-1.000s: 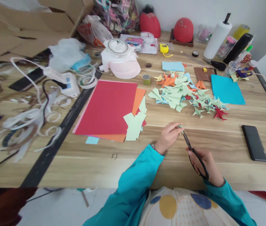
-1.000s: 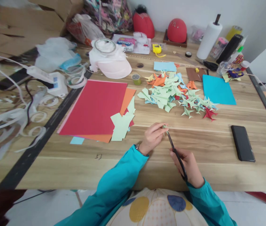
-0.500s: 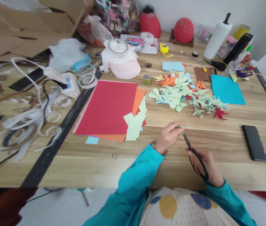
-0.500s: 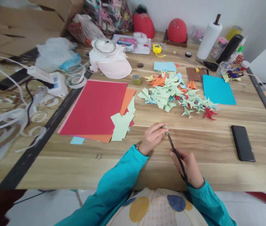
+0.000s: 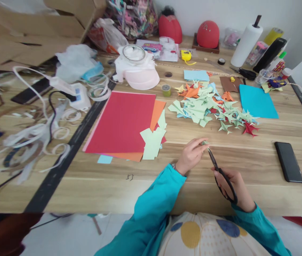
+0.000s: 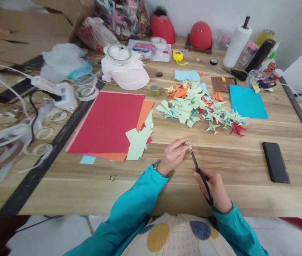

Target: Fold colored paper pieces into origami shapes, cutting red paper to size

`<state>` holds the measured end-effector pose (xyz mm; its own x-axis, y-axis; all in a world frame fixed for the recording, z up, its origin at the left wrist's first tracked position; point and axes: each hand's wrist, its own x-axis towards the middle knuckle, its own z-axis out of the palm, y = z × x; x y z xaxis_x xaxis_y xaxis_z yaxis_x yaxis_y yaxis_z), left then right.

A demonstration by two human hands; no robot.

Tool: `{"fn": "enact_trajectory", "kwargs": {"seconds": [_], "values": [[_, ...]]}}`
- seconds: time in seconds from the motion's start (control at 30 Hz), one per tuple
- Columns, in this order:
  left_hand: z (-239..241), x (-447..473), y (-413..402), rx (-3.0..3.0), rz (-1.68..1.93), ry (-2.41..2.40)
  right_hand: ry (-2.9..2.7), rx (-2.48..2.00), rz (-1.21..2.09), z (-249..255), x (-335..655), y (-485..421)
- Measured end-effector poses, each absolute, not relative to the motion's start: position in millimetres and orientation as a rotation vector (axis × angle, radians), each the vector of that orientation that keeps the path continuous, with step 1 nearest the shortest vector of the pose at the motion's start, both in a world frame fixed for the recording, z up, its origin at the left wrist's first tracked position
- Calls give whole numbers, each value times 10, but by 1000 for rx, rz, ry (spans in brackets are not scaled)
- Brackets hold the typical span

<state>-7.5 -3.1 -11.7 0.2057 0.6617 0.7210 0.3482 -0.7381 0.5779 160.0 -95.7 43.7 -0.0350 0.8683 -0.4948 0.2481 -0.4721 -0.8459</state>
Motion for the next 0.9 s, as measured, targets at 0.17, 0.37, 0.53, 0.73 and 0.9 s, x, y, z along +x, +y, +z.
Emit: {"fn": "enact_trajectory", "kwargs": {"seconds": [0.17,0.37,0.53,0.73,0.9], "values": [[-119,-76,-54,2199,1521,925,-1103,-1691,1541,445,1610,-945],[-106,-96,-46,2186,1486,970,-1072,-1643,1651,523,1682,-932],[-98,-119,-10,2140,1495,1064,-991,-1499,1739,508,1756,-967],[-109,-87,-5,2024,1438,1129,-775,-1226,1833,418,1724,-982],[-137,-77,17,2034,1506,1084,-740,-1065,1711,331,1646,-1004]]}}
